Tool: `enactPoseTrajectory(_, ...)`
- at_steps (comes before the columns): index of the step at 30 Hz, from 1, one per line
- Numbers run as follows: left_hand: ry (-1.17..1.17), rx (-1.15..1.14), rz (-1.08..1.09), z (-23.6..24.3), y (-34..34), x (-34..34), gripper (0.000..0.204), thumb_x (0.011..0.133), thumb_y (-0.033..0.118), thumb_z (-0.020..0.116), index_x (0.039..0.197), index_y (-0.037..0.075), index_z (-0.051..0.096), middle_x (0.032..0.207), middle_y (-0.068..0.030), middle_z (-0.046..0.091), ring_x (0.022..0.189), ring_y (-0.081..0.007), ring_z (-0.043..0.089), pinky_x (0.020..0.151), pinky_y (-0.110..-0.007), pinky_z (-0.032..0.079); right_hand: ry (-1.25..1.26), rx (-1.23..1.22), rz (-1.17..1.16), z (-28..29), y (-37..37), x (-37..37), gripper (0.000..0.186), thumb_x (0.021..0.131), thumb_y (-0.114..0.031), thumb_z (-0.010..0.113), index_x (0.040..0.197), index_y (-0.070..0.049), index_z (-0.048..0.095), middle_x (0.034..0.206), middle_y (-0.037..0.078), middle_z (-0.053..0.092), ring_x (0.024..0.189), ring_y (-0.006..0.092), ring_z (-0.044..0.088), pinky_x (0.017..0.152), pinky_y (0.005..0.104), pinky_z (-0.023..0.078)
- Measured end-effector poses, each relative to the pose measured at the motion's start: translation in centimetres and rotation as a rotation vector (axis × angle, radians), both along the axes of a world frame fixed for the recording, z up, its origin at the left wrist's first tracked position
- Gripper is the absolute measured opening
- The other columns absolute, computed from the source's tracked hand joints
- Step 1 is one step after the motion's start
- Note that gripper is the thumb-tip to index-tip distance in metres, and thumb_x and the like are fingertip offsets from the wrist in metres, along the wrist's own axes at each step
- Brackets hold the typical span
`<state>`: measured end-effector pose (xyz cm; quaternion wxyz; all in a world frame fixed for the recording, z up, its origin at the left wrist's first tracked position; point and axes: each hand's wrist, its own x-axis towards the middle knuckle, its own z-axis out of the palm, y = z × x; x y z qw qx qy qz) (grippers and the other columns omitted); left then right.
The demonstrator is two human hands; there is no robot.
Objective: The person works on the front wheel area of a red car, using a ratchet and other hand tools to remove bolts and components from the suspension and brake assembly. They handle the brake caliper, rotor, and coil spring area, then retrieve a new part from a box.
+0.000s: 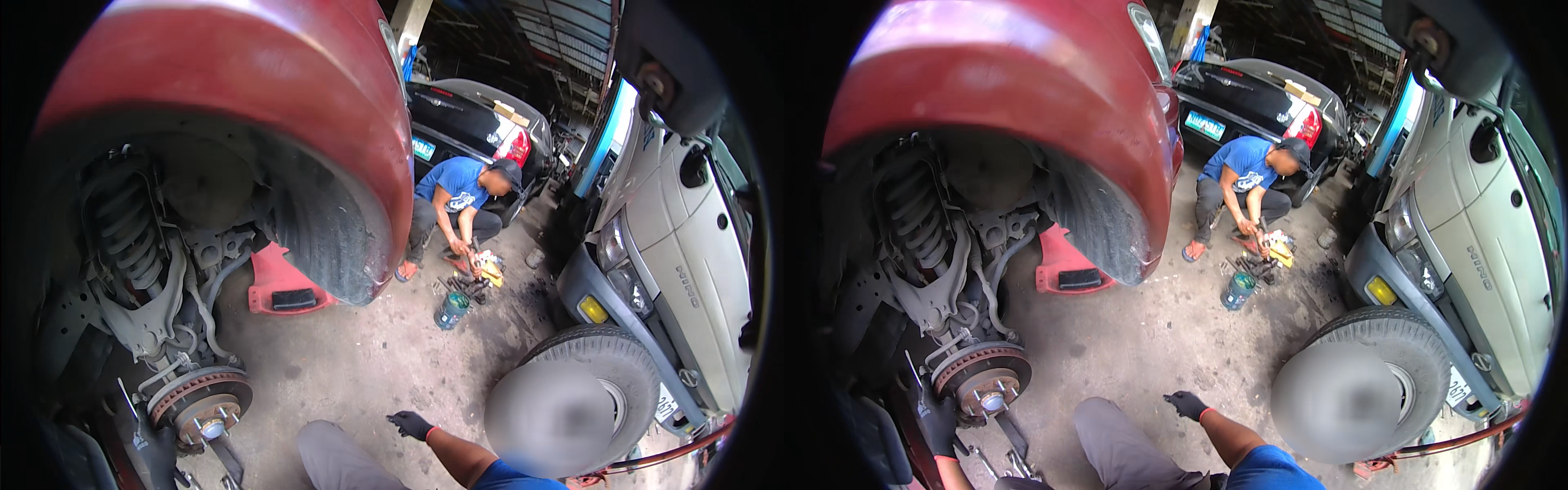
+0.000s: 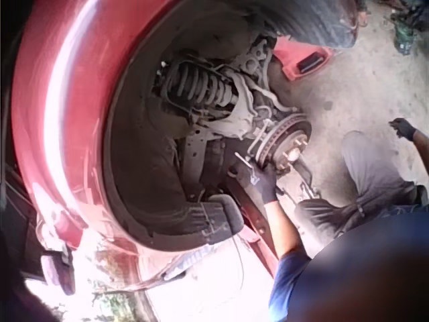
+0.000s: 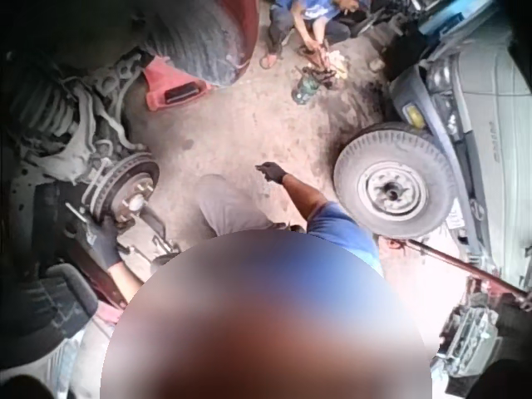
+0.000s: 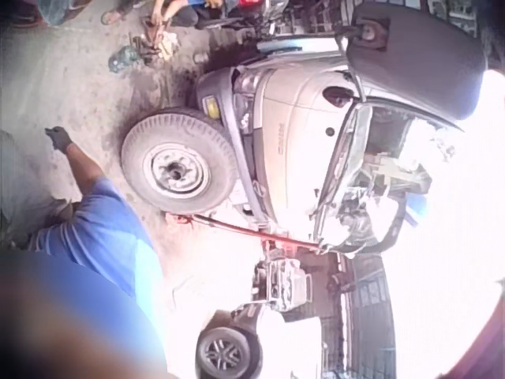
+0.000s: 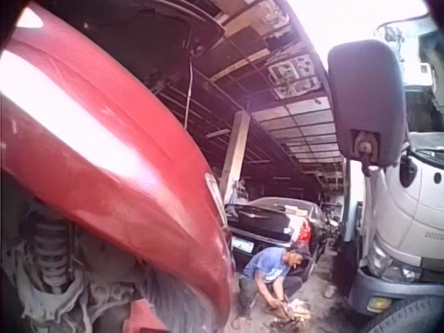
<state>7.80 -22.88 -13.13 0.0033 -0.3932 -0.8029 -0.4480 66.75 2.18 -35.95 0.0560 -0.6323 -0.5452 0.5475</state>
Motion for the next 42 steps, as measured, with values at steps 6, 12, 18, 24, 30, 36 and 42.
enactPoseTrajectory(6, 0.011, -0.257, 0.055, 2.8, -1.9, 1.3, 0.081, 0.076, -0.013, 0.05, 0.155, 0.005, 0.042, 0.149, -0.0254, 0.052, 0.132, -0.0417, 0.056, 0.108, -0.045, 0.047, -0.241, 0.027, -0.042, 18.9, -3.7, 3.6, 0.082, 0.089, -0.068, 0.068, 0.129, 0.004, 0.064, 0.116, 0.021, 0.069, 0.08, 0.0298, 0.074, 0.064, 0.0395, 0.06)
enactPoseTrajectory(12, -0.201, -0.456, 0.333, 5.4, -15.0, 9.3, 0.063, 0.087, -0.001, 0.066, 0.148, 0.0, 0.049, 0.136, -0.0263, 0.061, 0.125, -0.0418, 0.059, 0.106, -0.047, 0.045, -0.261, -0.31, -0.015, 33.5, -5.7, 7.0, 0.09, 0.093, -0.074, 0.056, 0.128, 0.009, 0.064, 0.11, 0.023, 0.073, 0.066, 0.027, 0.071, 0.063, 0.0387, 0.059)
enactPoseTrajectory(18, -0.653, -0.709, 0.33, 4.9, -30.1, 20.9, 0.049, 0.087, 0.018, 0.077, 0.129, -0.001, 0.063, 0.116, -0.0225, 0.068, 0.104, -0.0314, 0.066, 0.081, -0.044, 0.055, -0.369, -0.46, 0.105, 36.3, -4.7, 9.8, 0.09, 0.094, -0.078, 0.049, 0.114, 0.007, 0.069, 0.089, 0.02, 0.073, 0.064, 0.0254, 0.069, 0.062, 0.0388, 0.057)
enactPoseTrajectory(24, -0.954, -0.642, 0.374, 7.2, -32.8, 30.9, 0.028, 0.096, 0.009, 0.066, 0.122, 0.0, 0.063, 0.076, -0.0015, 0.056, 0.065, -0.013, 0.049, 0.057, -0.03, 0.042, -0.531, -0.32, 0.321, 32.7, 6.9, 13.4, 0.08, 0.095, -0.075, 0.05, 0.094, 0.003, 0.069, 0.092, 0.022, 0.072, 0.073, 0.0331, 0.073, 0.075, 0.0451, 0.058)
enactPoseTrajectory(30, -0.571, -0.712, -0.039, 8.0, -18.4, 35.9, 0.021, 0.083, 0.019, 0.079, 0.097, 0.006, 0.073, 0.091, -0.0179, 0.07, 0.084, -0.0333, 0.068, 0.075, -0.047, 0.057, -0.695, -0.091, 0.505, 28.9, 22.0, 17.4, 0.078, 0.092, -0.076, 0.051, 0.113, -0.006, 0.076, 0.12, 0.022, 0.072, 0.12, 0.0404, 0.064, 0.104, 0.0457, 0.048)
enactPoseTrajectory(36, -0.838, -0.731, -0.087, 3.0, 18.5, 29.8, 0.022, 0.084, 0.022, 0.077, 0.099, 0.007, 0.073, 0.092, -0.0176, 0.071, 0.086, -0.033, 0.068, 0.077, -0.047, 0.057, -0.678, -0.113, 0.482, 27.6, 31.3, 19.5, 0.072, 0.091, -0.075, 0.055, 0.103, -0.008, 0.077, 0.114, 0.02, 0.074, 0.115, 0.0401, 0.066, 0.1, 0.0475, 0.05)
enactPoseTrajectory(42, -0.765, -0.599, -0.336, 9.9, 43.1, 23.4, 0.023, 0.085, 0.024, 0.076, 0.101, 0.007, 0.073, 0.094, -0.0172, 0.072, 0.087, -0.0327, 0.069, 0.078, -0.046, 0.057, -0.587, -0.06, 0.568, 30.8, 32.4, 20.8, 0.071, 0.092, -0.075, 0.053, 0.092, -0.007, 0.077, 0.102, 0.021, 0.074, 0.107, 0.0429, 0.067, 0.096, 0.0494, 0.051)
